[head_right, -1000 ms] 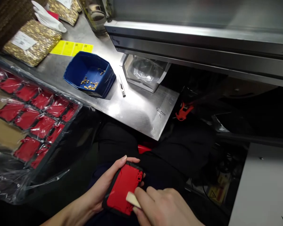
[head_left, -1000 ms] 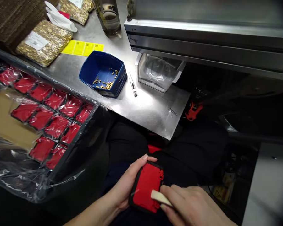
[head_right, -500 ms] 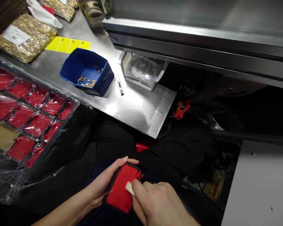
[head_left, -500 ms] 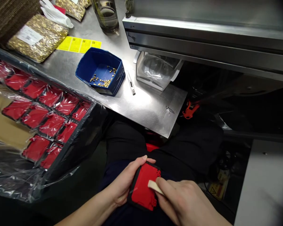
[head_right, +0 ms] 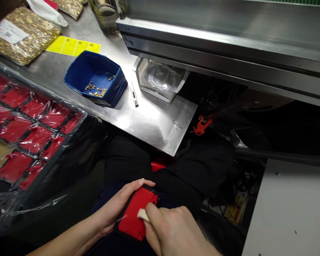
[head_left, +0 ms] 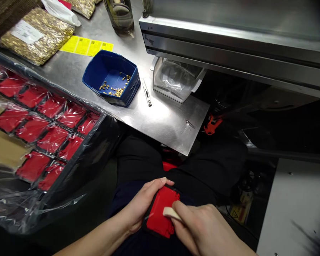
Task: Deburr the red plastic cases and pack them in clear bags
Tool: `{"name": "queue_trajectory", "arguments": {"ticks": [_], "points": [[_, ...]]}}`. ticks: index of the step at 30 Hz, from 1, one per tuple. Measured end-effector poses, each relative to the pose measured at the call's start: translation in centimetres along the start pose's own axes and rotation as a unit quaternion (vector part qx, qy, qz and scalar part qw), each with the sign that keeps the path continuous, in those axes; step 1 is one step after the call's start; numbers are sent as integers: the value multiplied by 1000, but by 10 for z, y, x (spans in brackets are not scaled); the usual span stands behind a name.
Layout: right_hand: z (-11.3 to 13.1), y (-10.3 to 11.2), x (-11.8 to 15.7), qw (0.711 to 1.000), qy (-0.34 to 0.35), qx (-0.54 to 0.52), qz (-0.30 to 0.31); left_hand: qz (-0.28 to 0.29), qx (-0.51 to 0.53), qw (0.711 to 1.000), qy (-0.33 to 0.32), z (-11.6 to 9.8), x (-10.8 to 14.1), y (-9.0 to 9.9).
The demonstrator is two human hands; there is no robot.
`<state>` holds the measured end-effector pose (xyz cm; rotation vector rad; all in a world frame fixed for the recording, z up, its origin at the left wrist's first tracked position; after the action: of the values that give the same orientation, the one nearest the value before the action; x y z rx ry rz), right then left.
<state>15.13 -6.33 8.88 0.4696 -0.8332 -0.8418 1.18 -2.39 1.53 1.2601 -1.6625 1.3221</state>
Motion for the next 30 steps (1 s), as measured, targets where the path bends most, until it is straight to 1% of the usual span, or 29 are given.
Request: {"name": "queue_trajectory", "arguments": {"ticks": [9, 13, 16, 20, 22, 24, 27, 30], "points": [[3, 1, -2, 1000, -19, 14, -8, -12, -1, 1000, 2, -1, 0, -2], [5, 1, 0, 999, -16, 37, -26, -12, -16, 1000, -7, -4, 0, -4], [7, -4, 3, 996, -4, 65, -60, -13, 1, 1000, 0, -5, 0, -4], [5, -10, 7, 984, -16, 118, -135, -19, 1, 1000, 7, -4, -3, -3], [4, -12, 8, 984, -16, 121, -132, -22, 3, 1000, 18, -1, -5, -2], [5, -12, 8, 987, -7, 118, -110, -30, 0, 999, 23, 1, -6, -1], [5, -5, 5, 986, -17, 124, -108, -37, -17, 999, 16, 2, -6, 0], [6, -1, 2, 989, -22, 108, -96, -38, -17, 999, 13, 1, -5, -1]]}}
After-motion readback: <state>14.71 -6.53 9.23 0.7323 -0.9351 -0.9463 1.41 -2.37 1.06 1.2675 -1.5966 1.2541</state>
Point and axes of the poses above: each hand's wrist, its own x-axis away from the middle knuckle, its own y-axis out of the back of the hand, z = x × y, the point moved 5 cm from there along -x, towards the middle knuckle, and after that the axes turned 9 degrees about -z, right-handed, at the moved point
